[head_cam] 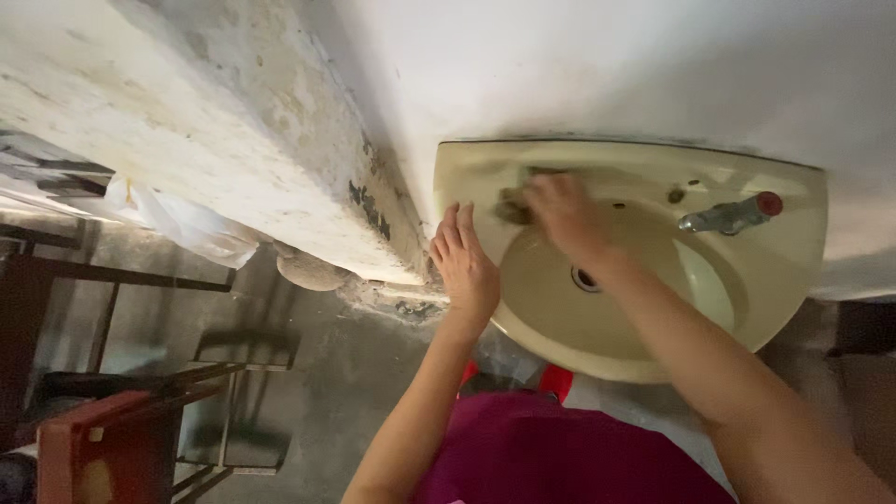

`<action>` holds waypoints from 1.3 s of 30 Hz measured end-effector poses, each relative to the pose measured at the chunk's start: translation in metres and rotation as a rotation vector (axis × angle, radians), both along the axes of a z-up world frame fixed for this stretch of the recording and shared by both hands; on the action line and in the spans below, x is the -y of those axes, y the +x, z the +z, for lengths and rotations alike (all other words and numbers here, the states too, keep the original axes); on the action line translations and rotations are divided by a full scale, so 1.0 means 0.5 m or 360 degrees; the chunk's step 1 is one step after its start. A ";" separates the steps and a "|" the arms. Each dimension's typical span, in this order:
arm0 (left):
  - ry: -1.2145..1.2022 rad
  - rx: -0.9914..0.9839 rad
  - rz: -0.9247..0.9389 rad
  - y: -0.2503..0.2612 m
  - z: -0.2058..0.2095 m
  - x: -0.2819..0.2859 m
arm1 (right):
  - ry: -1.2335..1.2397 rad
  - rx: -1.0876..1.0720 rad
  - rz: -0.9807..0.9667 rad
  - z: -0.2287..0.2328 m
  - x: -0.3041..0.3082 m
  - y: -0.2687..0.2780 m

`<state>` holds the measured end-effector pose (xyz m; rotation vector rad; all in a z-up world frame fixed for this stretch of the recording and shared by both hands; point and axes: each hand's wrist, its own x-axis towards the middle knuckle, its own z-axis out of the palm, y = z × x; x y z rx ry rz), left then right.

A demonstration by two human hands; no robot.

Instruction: The person scrubs a wall-mounted sink with a cloth, repeatedly wiping the basin, faucet, and surrounding surfaces. The person uses both hands to maneuver the cloth around the sink's contours and edges.

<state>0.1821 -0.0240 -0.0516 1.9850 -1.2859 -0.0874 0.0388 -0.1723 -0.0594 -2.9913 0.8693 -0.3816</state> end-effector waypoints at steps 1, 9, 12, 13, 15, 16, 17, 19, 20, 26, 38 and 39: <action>0.0024 0.0021 0.0007 0.001 0.003 0.001 | -0.0014 0.0058 -0.0049 -0.003 0.001 -0.021; 0.0139 0.0164 -0.0046 0.000 0.003 0.005 | 0.0079 -0.0074 -0.0210 -0.039 -0.020 0.100; 0.0235 0.0222 -0.0150 0.002 -0.001 0.035 | 0.0133 0.0066 -0.0075 -0.030 -0.022 0.123; 0.0232 0.0285 -0.0153 0.005 0.001 0.050 | 0.0130 -0.0014 -0.0040 -0.024 -0.018 0.111; 0.0200 0.0383 -0.0208 0.004 0.005 0.052 | 0.0133 -0.0173 0.0029 -0.013 -0.012 0.058; 0.0171 0.0418 -0.0255 0.006 0.008 0.042 | 0.0093 -0.0078 -0.0024 -0.010 -0.010 0.029; 0.0141 0.0453 -0.0301 0.007 0.012 0.034 | 0.0052 0.0015 -0.0078 -0.008 -0.007 -0.008; 0.0118 0.0520 -0.0266 0.005 0.022 0.027 | 0.0027 0.0026 -0.0241 0.000 0.001 -0.079; 0.0105 0.0550 -0.0244 0.003 0.027 0.025 | 0.0029 0.0030 -0.0324 -0.002 -0.003 -0.097; 0.0290 0.0630 -0.0244 0.002 0.045 0.029 | 0.0028 0.0159 -0.0481 -0.027 -0.027 -0.009; 0.0426 0.0551 -0.0261 0.001 0.022 0.041 | 0.0158 -0.0051 -0.0556 0.000 0.000 -0.119; 0.0426 0.0614 -0.0254 0.003 0.021 0.043 | 0.0114 -0.0042 -0.0668 -0.003 0.003 -0.144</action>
